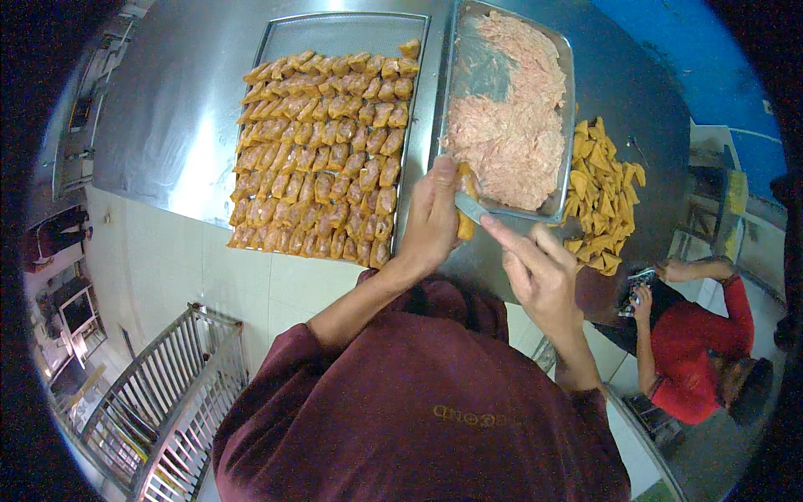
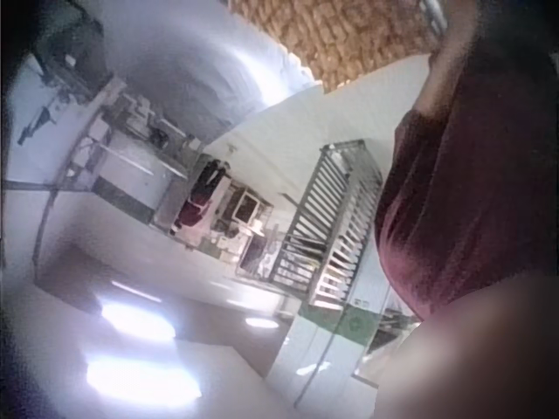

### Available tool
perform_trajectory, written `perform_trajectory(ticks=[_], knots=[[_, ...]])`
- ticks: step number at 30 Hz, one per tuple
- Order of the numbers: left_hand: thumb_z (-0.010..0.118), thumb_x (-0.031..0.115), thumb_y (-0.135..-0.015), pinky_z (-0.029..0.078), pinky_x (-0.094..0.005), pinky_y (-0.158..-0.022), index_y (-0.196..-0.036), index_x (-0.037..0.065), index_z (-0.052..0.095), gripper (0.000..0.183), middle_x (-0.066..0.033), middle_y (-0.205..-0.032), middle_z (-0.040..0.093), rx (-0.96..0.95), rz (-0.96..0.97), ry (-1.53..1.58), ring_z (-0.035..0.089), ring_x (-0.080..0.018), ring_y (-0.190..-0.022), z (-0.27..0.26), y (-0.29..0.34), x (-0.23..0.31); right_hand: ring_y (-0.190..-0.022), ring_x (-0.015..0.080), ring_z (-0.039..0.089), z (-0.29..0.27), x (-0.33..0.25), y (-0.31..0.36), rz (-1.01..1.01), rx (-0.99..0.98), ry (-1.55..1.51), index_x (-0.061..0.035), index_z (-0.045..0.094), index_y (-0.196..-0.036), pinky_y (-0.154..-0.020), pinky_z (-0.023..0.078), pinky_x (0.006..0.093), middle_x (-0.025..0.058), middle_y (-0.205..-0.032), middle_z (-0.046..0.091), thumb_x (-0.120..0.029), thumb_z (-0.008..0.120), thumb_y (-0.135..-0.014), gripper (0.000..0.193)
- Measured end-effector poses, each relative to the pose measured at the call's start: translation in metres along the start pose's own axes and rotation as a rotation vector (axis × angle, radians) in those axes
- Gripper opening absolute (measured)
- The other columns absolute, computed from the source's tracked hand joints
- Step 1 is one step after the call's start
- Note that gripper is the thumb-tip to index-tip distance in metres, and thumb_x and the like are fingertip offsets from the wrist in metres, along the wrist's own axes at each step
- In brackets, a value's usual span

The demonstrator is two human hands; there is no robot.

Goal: The person repeatedly picks triangular pasta shells, scoops a pink filling from a metal tray with a small spatula, places the filling into each shell, and arranges the filled shells in rows on a second tray. The process continues throughout the clip with consistent hand movements and tool use.

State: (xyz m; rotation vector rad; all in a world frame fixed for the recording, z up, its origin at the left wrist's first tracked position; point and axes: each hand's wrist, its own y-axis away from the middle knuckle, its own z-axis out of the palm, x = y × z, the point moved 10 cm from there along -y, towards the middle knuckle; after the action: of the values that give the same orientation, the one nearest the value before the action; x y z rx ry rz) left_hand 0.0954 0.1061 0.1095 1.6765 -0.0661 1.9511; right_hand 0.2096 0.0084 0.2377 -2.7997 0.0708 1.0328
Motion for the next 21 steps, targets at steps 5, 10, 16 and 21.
perform_trajectory(ticks=[5,10,16,21], knots=[[0.027,0.056,-0.118,0.043,-0.0276,-0.051,-0.098,0.008,0.064,0.063,-0.0016,-0.073,0.059,0.028,0.053,0.013,0.054,-0.0102,-0.056,-0.006,-0.01,0.003,-0.062,0.018,0.05,0.006,0.008,0.004,0.068,-0.01,0.004,-0.0152,0.077,-0.135,-0.056,0.046,0.035,0.0063,-0.075,0.046,0.01,0.068,-0.087,0.055],[0.03,0.056,-0.117,0.045,-0.0286,-0.056,-0.105,0.008,0.062,0.059,-0.0034,-0.082,0.062,-0.01,0.052,-0.06,0.056,-0.0104,-0.064,-0.008,-0.024,-0.002,-0.06,0.0221,0.055,0.017,0.02,0.005,0.115,-0.033,-0.051,-0.0182,0.076,-0.136,-0.057,0.051,0.0387,0.0076,-0.073,0.048,0.005,0.071,-0.09,0.052],[0.049,0.04,-0.113,0.044,-0.0286,-0.063,-0.11,0.01,0.049,0.031,-0.0036,-0.096,0.056,0.12,-0.036,-0.06,0.053,-0.0103,-0.078,-0.054,-0.096,-0.006,-0.062,0.0242,0.057,0.013,0.043,0.01,0.222,0.025,-0.116,-0.012,0.077,-0.132,-0.058,0.05,0.0373,0.0101,-0.076,0.057,0.005,0.07,-0.092,0.044],[0.064,0.036,-0.106,0.051,-0.0297,-0.067,-0.125,0.002,0.05,0.041,-0.0078,-0.1,0.065,0.033,0.058,-0.282,0.062,-0.0136,-0.08,-0.111,-0.241,-0.004,-0.063,0.0215,0.055,0.011,0.067,0.019,0.338,0.103,-0.201,-0.0103,0.079,-0.128,-0.059,0.046,0.0362,0.0099,-0.075,0.056,0.003,0.068,-0.095,0.037]])
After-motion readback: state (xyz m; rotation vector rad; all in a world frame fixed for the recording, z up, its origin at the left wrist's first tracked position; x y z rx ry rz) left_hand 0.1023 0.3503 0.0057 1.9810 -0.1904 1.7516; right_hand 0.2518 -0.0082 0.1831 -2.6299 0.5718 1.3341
